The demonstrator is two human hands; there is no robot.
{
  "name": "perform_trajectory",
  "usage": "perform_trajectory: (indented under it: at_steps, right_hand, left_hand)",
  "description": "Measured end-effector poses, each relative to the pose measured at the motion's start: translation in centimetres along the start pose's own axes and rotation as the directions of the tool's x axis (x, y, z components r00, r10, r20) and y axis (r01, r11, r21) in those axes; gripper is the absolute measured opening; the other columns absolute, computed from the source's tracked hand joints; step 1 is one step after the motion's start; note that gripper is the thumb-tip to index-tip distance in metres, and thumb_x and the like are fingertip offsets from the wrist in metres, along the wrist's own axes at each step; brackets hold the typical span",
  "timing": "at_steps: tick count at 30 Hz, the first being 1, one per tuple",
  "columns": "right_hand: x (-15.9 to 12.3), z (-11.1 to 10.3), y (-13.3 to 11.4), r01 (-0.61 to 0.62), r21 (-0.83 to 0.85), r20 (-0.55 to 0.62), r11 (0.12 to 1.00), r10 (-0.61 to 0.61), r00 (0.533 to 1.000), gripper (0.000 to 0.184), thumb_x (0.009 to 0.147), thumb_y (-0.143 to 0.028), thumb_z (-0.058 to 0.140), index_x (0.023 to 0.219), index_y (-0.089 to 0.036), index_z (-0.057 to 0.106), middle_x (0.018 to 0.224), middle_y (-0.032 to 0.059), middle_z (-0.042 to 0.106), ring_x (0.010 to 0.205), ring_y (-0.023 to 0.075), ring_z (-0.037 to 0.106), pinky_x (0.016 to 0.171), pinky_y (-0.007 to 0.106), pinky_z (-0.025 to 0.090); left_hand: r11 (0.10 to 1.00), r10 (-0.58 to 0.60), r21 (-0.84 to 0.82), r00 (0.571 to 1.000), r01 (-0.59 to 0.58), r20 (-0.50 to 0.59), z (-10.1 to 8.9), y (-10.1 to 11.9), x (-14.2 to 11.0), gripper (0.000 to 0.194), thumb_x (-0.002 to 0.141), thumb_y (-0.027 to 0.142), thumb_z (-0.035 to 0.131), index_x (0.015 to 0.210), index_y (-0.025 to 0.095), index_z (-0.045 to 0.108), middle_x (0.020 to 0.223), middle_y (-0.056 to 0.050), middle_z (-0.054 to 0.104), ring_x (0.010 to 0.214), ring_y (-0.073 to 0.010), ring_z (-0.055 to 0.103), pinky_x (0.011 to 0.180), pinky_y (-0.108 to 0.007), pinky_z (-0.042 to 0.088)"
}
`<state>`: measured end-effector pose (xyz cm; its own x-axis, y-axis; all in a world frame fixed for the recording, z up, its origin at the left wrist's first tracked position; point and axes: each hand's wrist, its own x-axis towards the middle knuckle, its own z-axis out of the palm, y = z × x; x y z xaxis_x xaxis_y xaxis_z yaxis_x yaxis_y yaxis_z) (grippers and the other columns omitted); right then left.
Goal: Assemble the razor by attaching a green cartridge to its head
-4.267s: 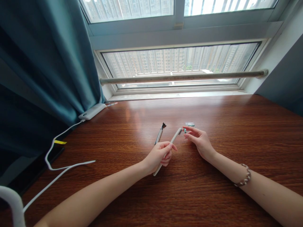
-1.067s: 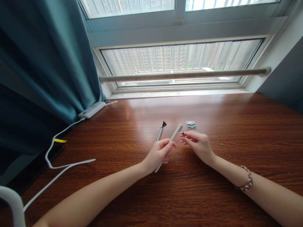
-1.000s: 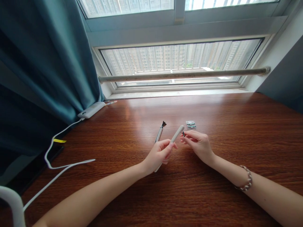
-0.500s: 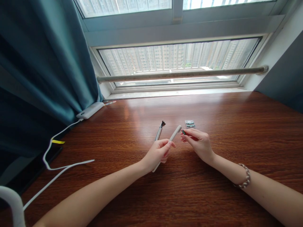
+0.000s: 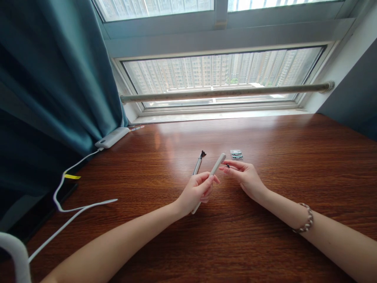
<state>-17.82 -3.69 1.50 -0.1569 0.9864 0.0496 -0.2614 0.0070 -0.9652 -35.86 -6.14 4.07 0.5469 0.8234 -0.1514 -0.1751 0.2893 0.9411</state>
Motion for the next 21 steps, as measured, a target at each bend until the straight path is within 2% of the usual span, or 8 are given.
perform_trajectory:
  at_steps: [3,7,9,12,16,21]
  right_hand:
    - [0.1,0.0,-0.2,-0.004,0.018,-0.009,1.000,0.004,1.000,0.033,0.068,-0.028,0.067,0.098,-0.015,0.062,0.095,0.0100,0.066,0.099,0.0246,0.057,0.096,0.042,0.036]
    - [0.0,0.0,-0.4,0.033,-0.020,0.007,0.999,-0.033,0.999,0.035,0.068,-0.029,0.067,0.100,-0.015,0.061,0.096,0.0101,0.066,0.101,0.0247,0.056,0.095,0.042,0.037]
    - [0.0,0.1,-0.5,0.071,-0.044,0.002,0.997,-0.071,0.997,0.047,0.064,-0.028,0.070,0.107,-0.017,0.056,0.101,0.0093,0.064,0.096,0.0238,0.059,0.091,0.041,0.042]
    - [-0.2,0.2,-0.8,0.139,-0.029,-0.006,0.990,-0.139,0.990,0.069,0.060,-0.023,0.073,0.120,-0.023,0.041,0.109,0.0089,0.060,0.093,0.0218,0.060,0.085,0.040,0.048]
    - [-0.4,0.6,-1.1,0.195,-0.008,0.026,0.981,-0.195,0.980,0.074,0.062,-0.023,0.072,0.123,-0.026,0.031,0.111,0.0091,0.059,0.101,0.0218,0.056,0.088,0.042,0.046]
    - [-0.5,0.6,-1.0,0.194,0.020,0.049,0.981,-0.194,0.980,0.077,0.060,-0.023,0.074,0.123,-0.025,0.031,0.109,0.0087,0.060,0.099,0.0218,0.057,0.092,0.043,0.043]
  left_hand:
    - [1.000,0.004,-0.030,1.000,-0.004,-0.006,-0.1,0.0,0.1,0.022,0.082,0.037,0.046,0.083,0.015,0.050,0.045,0.008,0.029,0.037,-0.0026,0.020,0.037,-0.018,0.012]
    - [1.000,-0.001,-0.015,1.000,0.001,-0.012,-0.2,0.0,0.1,0.023,0.082,0.038,0.047,0.083,0.015,0.050,0.045,0.009,0.029,0.037,-0.0026,0.020,0.037,-0.018,0.012]
    - [1.000,-0.017,0.008,1.000,0.017,-0.003,-0.1,0.0,0.0,0.024,0.081,0.039,0.047,0.083,0.015,0.050,0.045,0.009,0.029,0.038,-0.0026,0.019,0.037,-0.018,0.012]
    - [0.997,-0.071,0.040,0.997,0.070,0.035,-0.1,-0.1,-0.1,0.026,0.080,0.041,0.048,0.084,0.015,0.051,0.044,0.009,0.028,0.037,-0.0028,0.018,0.037,-0.018,0.014]
    - [0.989,-0.122,0.086,0.992,0.119,0.034,-0.1,0.0,0.0,0.029,0.080,0.042,0.048,0.085,0.014,0.052,0.044,0.009,0.028,0.038,-0.0032,0.019,0.037,-0.018,0.014]
    - [0.999,-0.044,0.031,0.999,0.044,-0.018,-0.2,0.0,0.2,0.027,0.081,0.041,0.047,0.083,0.014,0.051,0.045,0.008,0.028,0.038,-0.0034,0.019,0.037,-0.018,0.013]
